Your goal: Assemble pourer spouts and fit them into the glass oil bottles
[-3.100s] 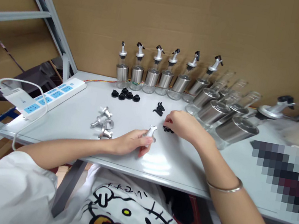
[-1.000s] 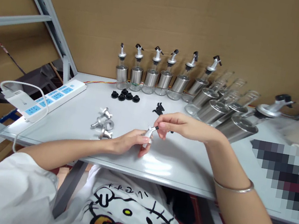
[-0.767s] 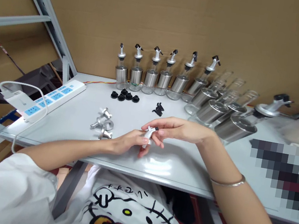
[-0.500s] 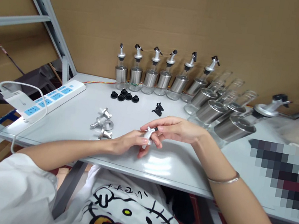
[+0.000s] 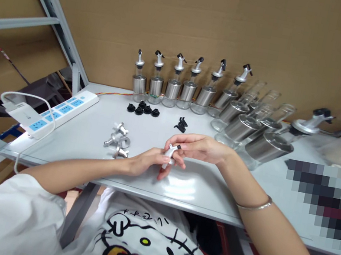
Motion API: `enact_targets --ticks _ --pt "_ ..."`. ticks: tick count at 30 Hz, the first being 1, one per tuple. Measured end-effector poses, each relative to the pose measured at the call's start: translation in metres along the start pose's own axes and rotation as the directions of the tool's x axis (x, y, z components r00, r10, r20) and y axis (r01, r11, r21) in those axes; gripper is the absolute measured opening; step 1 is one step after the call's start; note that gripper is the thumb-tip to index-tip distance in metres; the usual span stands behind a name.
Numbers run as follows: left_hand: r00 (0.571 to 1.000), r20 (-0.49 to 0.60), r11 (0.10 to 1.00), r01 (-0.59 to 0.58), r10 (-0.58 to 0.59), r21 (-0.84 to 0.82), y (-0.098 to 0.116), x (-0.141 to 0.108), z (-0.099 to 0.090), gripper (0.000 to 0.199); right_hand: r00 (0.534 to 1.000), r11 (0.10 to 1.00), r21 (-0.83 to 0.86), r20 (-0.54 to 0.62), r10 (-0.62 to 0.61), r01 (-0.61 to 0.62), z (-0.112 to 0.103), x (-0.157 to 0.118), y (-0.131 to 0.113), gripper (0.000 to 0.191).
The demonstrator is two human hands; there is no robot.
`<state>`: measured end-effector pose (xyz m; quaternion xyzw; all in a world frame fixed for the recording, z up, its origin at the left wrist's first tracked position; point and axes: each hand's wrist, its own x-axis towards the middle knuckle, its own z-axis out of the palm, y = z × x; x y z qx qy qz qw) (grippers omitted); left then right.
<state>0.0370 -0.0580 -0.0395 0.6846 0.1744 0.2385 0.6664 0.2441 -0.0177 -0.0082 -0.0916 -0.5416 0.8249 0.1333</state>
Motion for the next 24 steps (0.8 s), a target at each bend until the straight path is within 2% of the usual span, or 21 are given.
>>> enact_targets --ticks 7,16,21,24 --pt "0.999 -0.006 0.998 0.054 -0.054 0.028 0.004 0.0 0.001 0.044 1.0 0.999 -0.025 -0.013 -0.024 0.024 0.001 0.002 0.001 0.025" --pt "0.999 -0.011 0.988 0.053 -0.052 0.142 0.011 0.0 0.002 0.043 0.996 0.992 -0.122 -0.076 -0.04 0.03 0.004 0.003 0.0 0.026" --pt "0.998 0.011 0.994 0.061 -0.062 0.094 0.007 -0.001 0.002 0.041 0.993 0.962 -0.273 -0.106 -0.06 0.029 0.009 0.003 -0.004 0.029" --pt "0.999 -0.022 0.999 0.047 -0.047 0.022 0.005 0.0 0.002 0.04 0.972 0.904 -0.427 -0.211 -0.103 0.003 0.014 0.002 -0.01 0.033"
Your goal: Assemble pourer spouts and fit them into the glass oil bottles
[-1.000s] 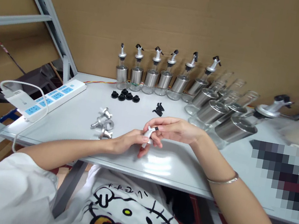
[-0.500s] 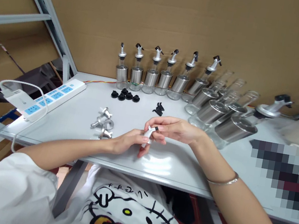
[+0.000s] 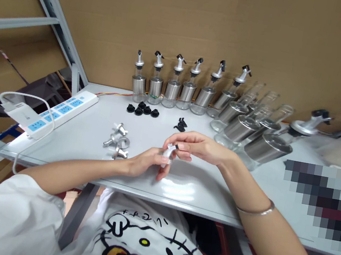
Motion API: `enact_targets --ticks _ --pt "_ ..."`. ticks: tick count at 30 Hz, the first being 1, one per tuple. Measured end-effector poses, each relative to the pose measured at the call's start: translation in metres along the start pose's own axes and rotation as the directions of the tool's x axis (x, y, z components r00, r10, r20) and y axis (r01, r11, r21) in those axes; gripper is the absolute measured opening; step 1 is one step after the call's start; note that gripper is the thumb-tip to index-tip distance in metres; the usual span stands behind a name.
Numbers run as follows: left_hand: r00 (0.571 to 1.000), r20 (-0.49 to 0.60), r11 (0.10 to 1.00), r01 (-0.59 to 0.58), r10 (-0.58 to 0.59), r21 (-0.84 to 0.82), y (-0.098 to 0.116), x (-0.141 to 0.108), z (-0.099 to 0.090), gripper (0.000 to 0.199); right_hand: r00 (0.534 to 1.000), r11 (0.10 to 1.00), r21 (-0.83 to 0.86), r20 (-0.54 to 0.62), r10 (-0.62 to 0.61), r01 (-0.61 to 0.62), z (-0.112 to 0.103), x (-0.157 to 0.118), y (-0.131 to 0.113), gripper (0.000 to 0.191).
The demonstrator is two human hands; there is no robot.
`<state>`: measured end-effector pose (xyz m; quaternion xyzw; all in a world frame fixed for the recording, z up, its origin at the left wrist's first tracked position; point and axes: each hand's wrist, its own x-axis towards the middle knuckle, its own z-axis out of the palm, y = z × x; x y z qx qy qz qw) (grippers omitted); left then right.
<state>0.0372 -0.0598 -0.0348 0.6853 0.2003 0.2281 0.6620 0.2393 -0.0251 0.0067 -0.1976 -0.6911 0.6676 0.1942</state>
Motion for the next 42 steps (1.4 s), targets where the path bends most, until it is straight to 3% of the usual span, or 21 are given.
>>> enact_targets --ticks 3,5,10,18,25,30,35,37,39,40,42 --pt "0.999 -0.043 0.994 -0.001 -0.004 -0.108 -0.002 0.002 0.0 0.034 0.986 0.98 -0.201 -0.164 -0.037 0.003 -0.002 -0.003 -0.009 0.032" --pt "0.999 -0.047 0.992 0.004 -0.01 -0.126 -0.002 0.002 0.0 0.032 0.978 0.951 -0.309 -0.204 -0.052 -0.014 -0.005 -0.006 -0.014 0.034" --pt "0.997 -0.053 0.99 0.049 -0.056 -0.132 0.0 0.004 0.001 0.034 0.993 0.9 -0.43 -0.115 0.023 -0.071 -0.004 -0.007 -0.02 0.041" --pt "0.995 -0.017 0.991 0.095 -0.097 -0.093 0.0 0.003 0.0 0.038 0.991 0.901 -0.416 -0.1 0.088 -0.122 0.003 -0.004 -0.017 0.045" --pt "0.995 0.059 0.996 0.075 -0.079 0.056 0.005 0.0 0.002 0.048 0.989 0.934 -0.326 -0.057 0.134 -0.145 0.004 -0.002 -0.012 0.047" --pt "0.984 0.118 0.982 0.112 -0.131 0.153 0.016 0.0 -0.001 0.055 0.989 0.903 -0.405 -0.075 0.126 -0.145 0.015 0.002 -0.015 0.049" --pt "0.949 0.223 0.91 0.122 -0.224 0.397 0.04 -0.008 -0.005 0.078 0.995 0.927 -0.365 0.027 0.099 -0.083 0.026 0.004 -0.019 0.048" --pt "0.966 0.151 0.865 0.111 -0.21 0.49 0.054 -0.012 -0.016 0.078 0.998 0.943 -0.328 -0.001 0.055 -0.052 0.026 0.003 -0.021 0.047" --pt "0.991 -0.053 0.751 0.13 -0.126 0.648 0.067 -0.012 -0.036 0.067 0.996 0.949 -0.316 -0.09 -0.011 -0.018 0.022 0.002 -0.021 0.047" --pt "0.979 -0.195 0.647 0.185 -0.057 0.74 0.073 -0.011 -0.05 0.059 0.989 0.948 -0.318 -0.139 -0.044 -0.003 0.02 0.001 -0.022 0.046" --pt "0.882 -0.468 0.371 0.418 0.051 0.829 0.078 -0.006 -0.082 0.046 0.97 0.946 -0.324 -0.224 -0.097 0.02 0.015 0.0 -0.021 0.045"
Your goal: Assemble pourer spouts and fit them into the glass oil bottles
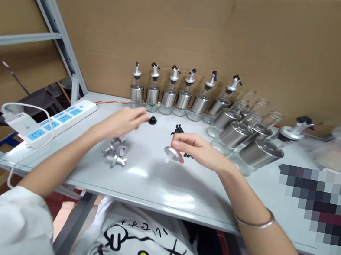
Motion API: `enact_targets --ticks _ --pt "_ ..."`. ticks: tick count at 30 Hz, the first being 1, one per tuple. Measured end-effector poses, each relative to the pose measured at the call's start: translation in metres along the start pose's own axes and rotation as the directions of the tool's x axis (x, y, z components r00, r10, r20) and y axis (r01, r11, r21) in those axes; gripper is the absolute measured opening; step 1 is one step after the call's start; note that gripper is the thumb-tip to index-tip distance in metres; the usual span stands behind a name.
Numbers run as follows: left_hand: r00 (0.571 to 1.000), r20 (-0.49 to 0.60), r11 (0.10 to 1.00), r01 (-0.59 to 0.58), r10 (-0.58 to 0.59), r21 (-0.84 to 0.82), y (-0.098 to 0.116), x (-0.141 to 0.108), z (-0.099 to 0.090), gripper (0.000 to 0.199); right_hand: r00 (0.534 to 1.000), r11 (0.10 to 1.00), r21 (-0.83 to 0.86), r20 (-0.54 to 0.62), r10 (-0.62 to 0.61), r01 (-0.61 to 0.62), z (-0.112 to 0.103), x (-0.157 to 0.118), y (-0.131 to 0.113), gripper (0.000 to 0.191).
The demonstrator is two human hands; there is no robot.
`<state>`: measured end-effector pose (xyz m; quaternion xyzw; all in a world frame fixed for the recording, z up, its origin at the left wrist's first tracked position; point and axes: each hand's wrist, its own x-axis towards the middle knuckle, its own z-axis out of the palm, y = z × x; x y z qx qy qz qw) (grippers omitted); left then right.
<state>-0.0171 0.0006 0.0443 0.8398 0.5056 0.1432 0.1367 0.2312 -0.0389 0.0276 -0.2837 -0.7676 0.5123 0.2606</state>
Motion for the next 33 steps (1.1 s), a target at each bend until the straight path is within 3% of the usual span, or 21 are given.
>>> enact_targets --ticks 2,4,8,13,17,20,21,23,25,27,30,31,33 --pt "0.968 -0.083 0.915 0.253 -0.238 0.315 -0.026 0.023 -0.005 0.039 0.998 1.0 0.002 -0.059 -0.005 0.005 -0.005 -0.001 0.002 0.045" --pt "0.94 -0.111 0.866 0.341 -0.323 0.366 -0.05 0.043 -0.001 0.043 0.995 1.0 0.014 -0.102 -0.003 0.004 -0.008 -0.002 0.003 0.045" --pt "0.92 -0.067 0.839 0.381 -0.386 0.389 -0.081 0.063 0.02 0.047 0.989 0.997 0.081 -0.149 0.001 0.011 -0.01 -0.003 0.003 0.045" --pt "0.927 -0.046 0.847 0.359 -0.372 0.392 -0.094 0.061 0.027 0.042 0.987 0.999 0.043 -0.158 0.002 0.005 -0.008 -0.003 0.002 0.044" --pt "0.926 -0.13 0.842 0.378 -0.355 0.386 -0.084 0.051 0.013 0.041 0.979 1.0 0.01 -0.205 -0.009 0.011 -0.008 -0.005 0.002 0.047" --pt "0.923 -0.25 0.854 0.37 -0.293 0.366 -0.056 0.036 0.007 0.047 0.97 0.998 0.059 -0.242 0.01 0.004 -0.009 -0.005 0.003 0.047" --pt "0.924 -0.298 0.872 0.34 -0.24 0.352 -0.043 0.029 0.008 0.048 0.968 0.996 0.09 -0.251 0.011 0.012 -0.009 -0.004 0.003 0.046" --pt "0.907 -0.42 0.954 0.094 0.037 0.286 -0.015 0.012 0.017 0.046 0.962 0.989 0.144 -0.272 0.008 0.032 -0.009 -0.003 0.004 0.046" --pt "0.821 -0.409 0.9 -0.263 0.398 0.348 0.01 -0.007 0.033 0.046 0.957 0.984 0.173 -0.291 0.007 0.046 -0.008 -0.001 0.003 0.046" --pt "0.654 -0.358 0.742 -0.535 0.666 0.403 0.03 -0.024 0.051 0.044 0.958 0.982 0.186 -0.288 0.016 0.04 -0.006 0.0 0.003 0.046" --pt "0.451 -0.333 0.557 -0.734 0.828 0.389 0.045 -0.041 0.071 0.04 0.969 0.982 0.19 -0.244 0.05 -0.003 -0.003 0.0 0.004 0.046" --pt "0.403 -0.351 0.521 -0.767 0.845 0.374 0.046 -0.043 0.074 0.04 0.973 0.98 0.198 -0.22 0.068 -0.024 -0.001 -0.001 0.004 0.046" --pt "0.349 -0.403 0.493 -0.8 0.846 0.343 0.045 -0.044 0.077 0.038 0.983 0.971 0.231 -0.156 0.101 -0.063 0.001 -0.002 0.005 0.045"
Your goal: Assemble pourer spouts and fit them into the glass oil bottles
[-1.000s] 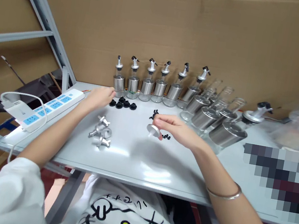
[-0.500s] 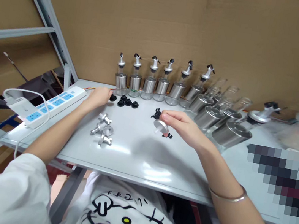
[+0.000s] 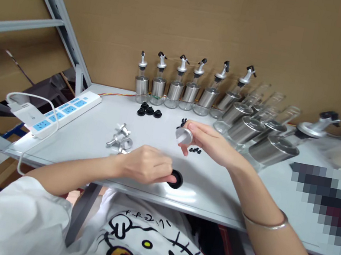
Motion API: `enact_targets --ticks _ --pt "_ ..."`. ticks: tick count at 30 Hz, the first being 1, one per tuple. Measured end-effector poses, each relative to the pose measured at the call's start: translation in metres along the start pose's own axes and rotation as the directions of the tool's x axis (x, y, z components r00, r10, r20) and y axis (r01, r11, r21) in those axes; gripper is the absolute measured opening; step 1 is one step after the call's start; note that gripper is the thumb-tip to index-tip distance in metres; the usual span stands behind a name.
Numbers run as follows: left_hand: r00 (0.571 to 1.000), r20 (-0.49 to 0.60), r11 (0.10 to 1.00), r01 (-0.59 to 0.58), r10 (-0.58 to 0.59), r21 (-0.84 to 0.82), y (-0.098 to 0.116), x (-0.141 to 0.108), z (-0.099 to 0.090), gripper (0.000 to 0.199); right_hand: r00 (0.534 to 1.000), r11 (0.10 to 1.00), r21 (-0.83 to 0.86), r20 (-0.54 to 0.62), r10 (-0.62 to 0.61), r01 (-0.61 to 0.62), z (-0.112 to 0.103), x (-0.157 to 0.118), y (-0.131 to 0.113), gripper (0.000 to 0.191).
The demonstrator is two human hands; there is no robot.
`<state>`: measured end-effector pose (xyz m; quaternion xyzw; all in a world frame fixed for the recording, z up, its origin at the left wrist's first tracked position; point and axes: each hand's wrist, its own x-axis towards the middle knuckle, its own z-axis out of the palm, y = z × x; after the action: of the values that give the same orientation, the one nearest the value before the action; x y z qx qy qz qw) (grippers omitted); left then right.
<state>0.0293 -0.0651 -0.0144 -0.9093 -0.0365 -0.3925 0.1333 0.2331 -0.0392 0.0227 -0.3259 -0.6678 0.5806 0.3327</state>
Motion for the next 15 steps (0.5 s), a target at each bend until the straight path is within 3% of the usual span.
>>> enact_targets --ticks 4,9,15 --pt "0.997 -0.061 0.998 0.053 -0.054 -0.03 -0.0075 -0.0039 0.0 0.032 0.99 0.993 0.092 0.121 0.065 -0.077 0.0023 -0.0026 -0.0006 0.042" --pt "0.982 -0.103 0.987 0.155 -0.158 -0.034 -0.0108 -0.0074 0.0038 0.028 0.969 0.969 0.217 0.238 0.061 -0.114 0.0036 -0.0053 -0.0048 0.038" --pt "0.92 -0.095 0.925 0.379 -0.381 -0.039 -0.0112 -0.0106 0.0081 0.023 0.956 0.916 0.368 0.29 0.049 -0.159 0.0046 -0.0046 -0.0047 0.035"
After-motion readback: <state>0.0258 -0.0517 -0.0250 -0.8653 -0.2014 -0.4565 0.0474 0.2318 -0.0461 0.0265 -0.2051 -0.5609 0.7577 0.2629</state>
